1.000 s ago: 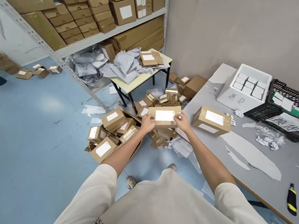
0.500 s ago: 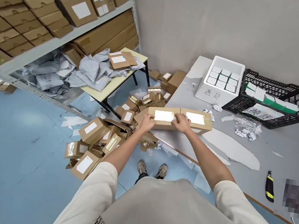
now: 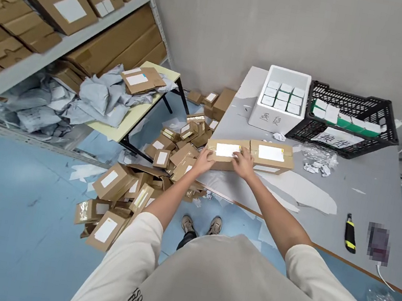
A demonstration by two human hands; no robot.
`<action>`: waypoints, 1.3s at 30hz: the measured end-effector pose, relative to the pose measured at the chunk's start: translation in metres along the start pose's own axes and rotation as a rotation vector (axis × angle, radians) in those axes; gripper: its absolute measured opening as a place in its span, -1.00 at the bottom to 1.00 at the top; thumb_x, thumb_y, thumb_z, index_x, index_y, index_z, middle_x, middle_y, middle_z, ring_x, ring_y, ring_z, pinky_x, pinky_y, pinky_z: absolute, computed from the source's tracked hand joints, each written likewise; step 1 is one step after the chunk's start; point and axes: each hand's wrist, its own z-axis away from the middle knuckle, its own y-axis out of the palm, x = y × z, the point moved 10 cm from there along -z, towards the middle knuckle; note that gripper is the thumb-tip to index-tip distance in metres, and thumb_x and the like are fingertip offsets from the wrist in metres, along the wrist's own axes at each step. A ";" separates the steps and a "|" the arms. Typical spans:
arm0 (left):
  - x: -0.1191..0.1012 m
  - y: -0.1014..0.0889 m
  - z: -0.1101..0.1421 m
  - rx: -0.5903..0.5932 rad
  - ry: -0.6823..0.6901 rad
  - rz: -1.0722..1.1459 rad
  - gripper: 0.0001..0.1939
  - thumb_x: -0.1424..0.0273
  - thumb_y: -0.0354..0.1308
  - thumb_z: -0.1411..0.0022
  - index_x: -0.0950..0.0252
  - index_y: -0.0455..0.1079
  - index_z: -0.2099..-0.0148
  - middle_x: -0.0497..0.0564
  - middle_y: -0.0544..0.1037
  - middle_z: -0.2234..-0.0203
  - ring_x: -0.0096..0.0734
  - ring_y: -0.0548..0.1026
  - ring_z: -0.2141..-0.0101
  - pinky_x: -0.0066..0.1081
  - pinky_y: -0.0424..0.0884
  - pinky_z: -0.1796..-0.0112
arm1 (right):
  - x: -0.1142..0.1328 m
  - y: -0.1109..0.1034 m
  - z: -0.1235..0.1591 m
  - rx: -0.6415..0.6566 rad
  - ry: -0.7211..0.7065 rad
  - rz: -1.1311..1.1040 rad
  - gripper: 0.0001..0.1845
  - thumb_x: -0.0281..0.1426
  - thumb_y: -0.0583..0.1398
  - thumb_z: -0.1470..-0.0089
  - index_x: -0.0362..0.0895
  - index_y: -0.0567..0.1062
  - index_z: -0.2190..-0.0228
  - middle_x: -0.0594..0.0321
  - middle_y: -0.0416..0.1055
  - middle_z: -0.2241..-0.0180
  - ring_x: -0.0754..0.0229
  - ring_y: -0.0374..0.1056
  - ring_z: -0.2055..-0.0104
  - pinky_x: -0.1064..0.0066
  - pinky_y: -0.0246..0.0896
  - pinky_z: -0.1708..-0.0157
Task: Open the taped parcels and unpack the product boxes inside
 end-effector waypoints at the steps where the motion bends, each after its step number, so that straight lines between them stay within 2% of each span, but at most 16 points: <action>1: 0.004 -0.003 0.005 -0.016 0.005 -0.010 -0.53 0.48 0.26 -0.14 0.21 0.42 -0.12 0.18 0.29 -0.34 -0.08 0.09 -0.43 -0.12 0.12 -0.35 | 0.009 0.005 -0.001 0.006 -0.026 -0.009 -0.58 -0.27 0.12 -0.23 -0.06 0.53 -0.07 -0.03 0.07 -0.41 -0.22 -0.11 -0.46 -0.18 -0.14 -0.33; 5: 0.033 -0.028 0.036 -0.070 0.005 -0.052 -0.55 0.48 0.25 -0.17 0.23 0.41 -0.13 0.20 0.30 -0.32 -0.09 0.13 -0.41 -0.12 0.15 -0.34 | 0.058 0.035 -0.008 0.060 -0.140 -0.065 -0.59 -0.31 0.12 -0.22 -0.06 0.54 -0.06 -0.03 0.15 -0.37 -0.19 -0.02 -0.42 -0.14 -0.06 -0.30; 9: 0.075 -0.073 0.080 -0.159 -0.055 -0.073 -0.60 0.50 0.24 -0.18 0.23 0.45 -0.08 0.17 0.42 -0.20 -0.11 0.30 -0.31 -0.14 0.21 -0.31 | 0.122 0.077 -0.005 0.165 -0.237 -0.116 -0.58 -0.32 0.13 -0.20 -0.06 0.55 -0.05 0.00 0.24 -0.32 -0.20 0.08 -0.36 -0.14 0.01 -0.28; 13: 0.120 -0.124 0.137 -0.254 -0.120 -0.085 -0.63 0.52 0.21 -0.18 0.21 0.47 -0.05 0.12 0.46 -0.15 -0.16 0.37 -0.25 -0.16 0.22 -0.31 | 0.192 0.125 0.014 0.293 -0.308 -0.137 -0.55 -0.35 0.14 -0.16 -0.06 0.56 -0.06 0.02 0.29 -0.30 -0.23 0.16 -0.30 -0.15 0.05 -0.26; 17: 0.167 -0.171 0.206 -0.341 -0.145 -0.075 -0.65 0.52 0.19 -0.20 0.22 0.49 -0.04 0.12 0.50 -0.11 -0.14 0.38 -0.23 -0.15 0.24 -0.30 | 0.269 0.173 0.047 0.367 -0.414 -0.131 -0.56 -0.39 0.13 -0.15 -0.08 0.57 -0.04 0.01 0.35 -0.24 -0.21 0.19 -0.28 -0.13 0.10 -0.23; 21: 0.227 -0.216 0.284 -0.410 -0.210 -0.050 -0.68 0.52 0.16 -0.23 0.21 0.50 -0.02 0.08 0.55 -0.03 -0.15 0.44 -0.16 -0.12 0.30 -0.25 | 0.342 0.230 0.087 0.450 -0.472 -0.147 -0.58 -0.40 0.14 -0.16 -0.03 0.58 -0.02 0.05 0.38 -0.21 -0.16 0.24 -0.26 -0.11 0.12 -0.25; 26: 0.312 -0.274 0.386 -0.501 -0.255 -0.003 -0.67 0.53 0.17 -0.21 0.26 0.49 -0.02 0.14 0.53 -0.05 -0.09 0.44 -0.16 -0.12 0.33 -0.23 | 0.429 0.304 0.148 0.486 -0.527 -0.180 -0.61 -0.39 0.16 -0.17 -0.05 0.58 -0.02 0.07 0.43 -0.16 -0.10 0.29 -0.23 -0.01 0.15 -0.29; 32: 0.418 -0.331 0.496 -0.527 -0.385 0.044 -0.67 0.55 0.15 -0.17 0.24 0.50 0.01 0.13 0.54 -0.01 -0.11 0.46 -0.13 -0.10 0.32 -0.24 | 0.513 0.395 0.222 0.608 -0.506 -0.182 -0.61 -0.44 0.17 -0.12 -0.11 0.59 0.01 0.05 0.46 -0.13 -0.08 0.34 -0.21 0.08 0.20 -0.27; 36: 0.482 -0.352 0.553 -0.584 -0.517 0.092 -0.69 0.53 0.17 -0.16 0.23 0.50 0.04 0.12 0.53 -0.02 -0.08 0.45 -0.16 -0.09 0.32 -0.24 | 0.553 0.444 0.253 0.700 -0.501 -0.186 -0.62 -0.45 0.17 -0.13 -0.11 0.60 0.04 0.05 0.46 -0.13 -0.05 0.33 -0.23 0.10 0.20 -0.28; 39: 0.529 -0.348 0.584 -0.614 -0.599 0.113 -0.67 0.54 0.18 -0.14 0.23 0.49 0.03 0.12 0.52 -0.01 -0.06 0.45 -0.16 -0.08 0.33 -0.24 | 0.566 0.488 0.265 0.748 -0.483 -0.186 -0.62 -0.45 0.17 -0.12 -0.11 0.61 0.04 0.07 0.48 -0.11 -0.02 0.35 -0.21 0.12 0.22 -0.27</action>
